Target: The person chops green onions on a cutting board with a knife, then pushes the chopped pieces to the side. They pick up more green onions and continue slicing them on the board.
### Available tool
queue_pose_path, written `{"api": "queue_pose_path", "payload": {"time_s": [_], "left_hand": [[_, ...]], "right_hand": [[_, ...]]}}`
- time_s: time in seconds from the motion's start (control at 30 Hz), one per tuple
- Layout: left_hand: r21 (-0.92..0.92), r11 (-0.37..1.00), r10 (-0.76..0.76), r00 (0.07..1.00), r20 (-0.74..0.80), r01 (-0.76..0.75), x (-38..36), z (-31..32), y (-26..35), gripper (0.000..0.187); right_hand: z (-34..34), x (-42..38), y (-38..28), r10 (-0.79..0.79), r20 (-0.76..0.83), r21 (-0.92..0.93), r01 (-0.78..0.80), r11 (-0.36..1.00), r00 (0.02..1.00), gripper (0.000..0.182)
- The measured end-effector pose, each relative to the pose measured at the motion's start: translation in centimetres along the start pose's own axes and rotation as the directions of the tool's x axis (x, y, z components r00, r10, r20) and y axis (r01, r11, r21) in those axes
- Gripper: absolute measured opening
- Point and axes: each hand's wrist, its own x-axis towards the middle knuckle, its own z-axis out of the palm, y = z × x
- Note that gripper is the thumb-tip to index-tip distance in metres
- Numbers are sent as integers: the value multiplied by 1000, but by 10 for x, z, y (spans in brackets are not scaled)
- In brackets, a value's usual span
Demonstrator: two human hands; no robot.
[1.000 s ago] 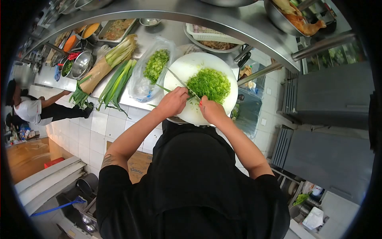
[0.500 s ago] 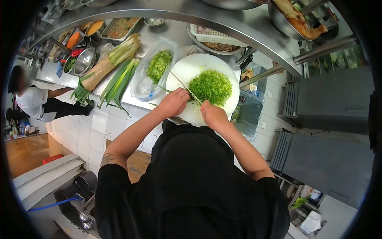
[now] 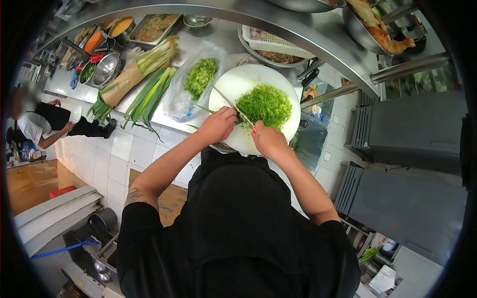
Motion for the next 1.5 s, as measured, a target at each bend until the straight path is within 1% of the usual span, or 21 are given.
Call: {"api": "queue_pose_path", "payload": {"time_s": [0.07,0.13,0.23,0.33,0.4,0.47,0.53,0.63,0.7,0.77,0.87,0.93,1.0,1.03,1.1,1.13,1.2,1.23,1.3,1.4,1.5], "left_hand": [[1,1000,-11,1000,9,11,-1,-2,1,20],[0,1000,-15,1000,21,15,1,-3,1,20],[16,1000,18,1000,22,-19,-1,-1,-1,20],[20,999,28,1000,1,-28,-2,0,-3,21],[23,999,47,996,-76,-45,-2,2,-1,20],[19,999,43,996,-79,-42,-3,2,-2,20],[14,999,47,996,-77,-46,-3,2,-4,19],[-18,999,29,999,-35,-30,-6,0,-3,18],[-31,998,54,996,-69,-56,-5,-7,0,18],[-30,999,29,998,-59,-31,-12,-8,6,18],[-6,1000,-18,998,-65,17,-1,-5,6,18],[7,999,-42,997,-65,42,3,4,1,18],[63,997,-35,999,-36,37,7,10,-1,17],[62,997,-33,999,-33,35,7,9,0,17],[131,991,-7,998,59,-1,6,2,2,18],[134,991,-11,998,60,3,5,-1,1,18],[146,988,33,995,91,-46,7,-3,0,17],[146,988,36,995,91,-49,8,-4,0,17],[142,989,6,989,145,-27,10,-4,0,18],[120,992,35,995,91,-46,7,-1,-2,19],[93,995,16,994,108,-26,6,-2,-3,20]], "right_hand": [[8,-1,1,-3,8,5,3,1000,1000,26],[18,11,1,34,1,28,-34,999,999,26],[2,5,-3,0,10,32,-1,999,1000,26],[7,-3,-2,-10,16,56,9,998,1000,26],[15,4,1,6,12,52,-6,999,1000,27],[16,8,2,12,7,52,-12,999,1000,28],[-3,4,-6,25,66,32,-27,999,998,28],[32,12,2,53,40,63,-55,996,998,30],[27,21,13,59,34,73,-61,995,998,32],[20,26,32,55,67,36,-57,998,996,34],[1,12,32,23,-4,48,-23,999,1000,34],[5,2,28,27,-40,57,-24,998,999,33],[18,-1,25,-17,-90,-21,15,1000,996,29],[20,-2,24,-14,-91,-18,12,1000,996,29],[22,-1,23,-16,-80,-11,15,1000,997,25],[13,-6,13,-20,-79,-8,20,1000,997,25],[-9,-19,-1,-34,-43,-15,34,999,998,24],[-1,-16,2,-33,-46,-15,33,999,998,24],[24,-4,14,-18,-64,1,18,1000,998,23],[21,16,12,-16,-81,10,16,1000,997,26],[-3,-3,0,-44,-43,-24,43,999,998,22]]}}
